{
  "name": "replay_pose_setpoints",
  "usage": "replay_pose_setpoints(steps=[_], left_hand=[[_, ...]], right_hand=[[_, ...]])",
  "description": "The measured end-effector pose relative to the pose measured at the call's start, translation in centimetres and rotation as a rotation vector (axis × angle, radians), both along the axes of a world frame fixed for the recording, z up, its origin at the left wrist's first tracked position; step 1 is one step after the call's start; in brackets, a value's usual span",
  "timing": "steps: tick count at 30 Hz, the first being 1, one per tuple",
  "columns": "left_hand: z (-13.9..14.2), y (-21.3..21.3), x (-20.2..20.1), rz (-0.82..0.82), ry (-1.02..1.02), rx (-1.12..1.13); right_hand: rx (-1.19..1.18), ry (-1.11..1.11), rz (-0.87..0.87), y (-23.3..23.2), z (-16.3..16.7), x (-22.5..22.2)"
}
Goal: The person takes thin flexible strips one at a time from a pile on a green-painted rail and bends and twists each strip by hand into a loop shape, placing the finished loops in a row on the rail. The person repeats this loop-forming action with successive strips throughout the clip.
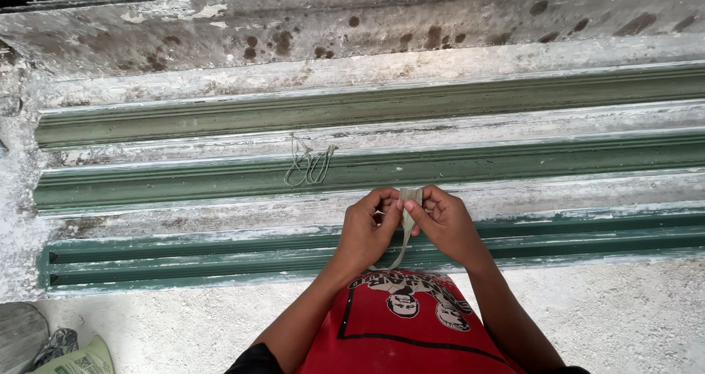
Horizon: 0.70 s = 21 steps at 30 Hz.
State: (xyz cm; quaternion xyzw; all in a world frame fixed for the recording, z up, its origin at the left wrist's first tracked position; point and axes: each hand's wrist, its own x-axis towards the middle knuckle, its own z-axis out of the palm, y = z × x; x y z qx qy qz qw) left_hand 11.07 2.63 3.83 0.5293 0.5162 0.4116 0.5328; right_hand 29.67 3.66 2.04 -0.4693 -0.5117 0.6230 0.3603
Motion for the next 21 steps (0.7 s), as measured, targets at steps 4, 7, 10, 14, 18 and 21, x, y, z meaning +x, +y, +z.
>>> replay_pose_setpoints(steps=[4,7,10,14,18,21], left_hand=[[-0.2,0.0,0.3,0.031,0.13,0.073],[-1.7,0.3,0.7,0.034,0.139,0.11],[-4.6,2.4,0.3,0.112,0.146,0.001],[-8.6,5.7,-2.0,0.324,0.388,0.143],[-9.5,6.4,-2.9,0.307,0.477,0.162],[-9.1,6.9,-2.7,0.3,0.508,0.271]], right_hand=[[0.052,-0.104,-0.075,-0.6,-0.4,-0.4],[0.241,-0.176,-0.104,-1.3,-2.1,-0.2],[0.583,-0.07,-0.071,-2.4,-2.4,1.9],[0.554,0.742,-0.123,-6.2,2.5,12.0],[0.999,0.18,-0.463,-7.8,5.6,20.3],[0.751,0.42,-0.431,-6.1,3.8,18.6]])
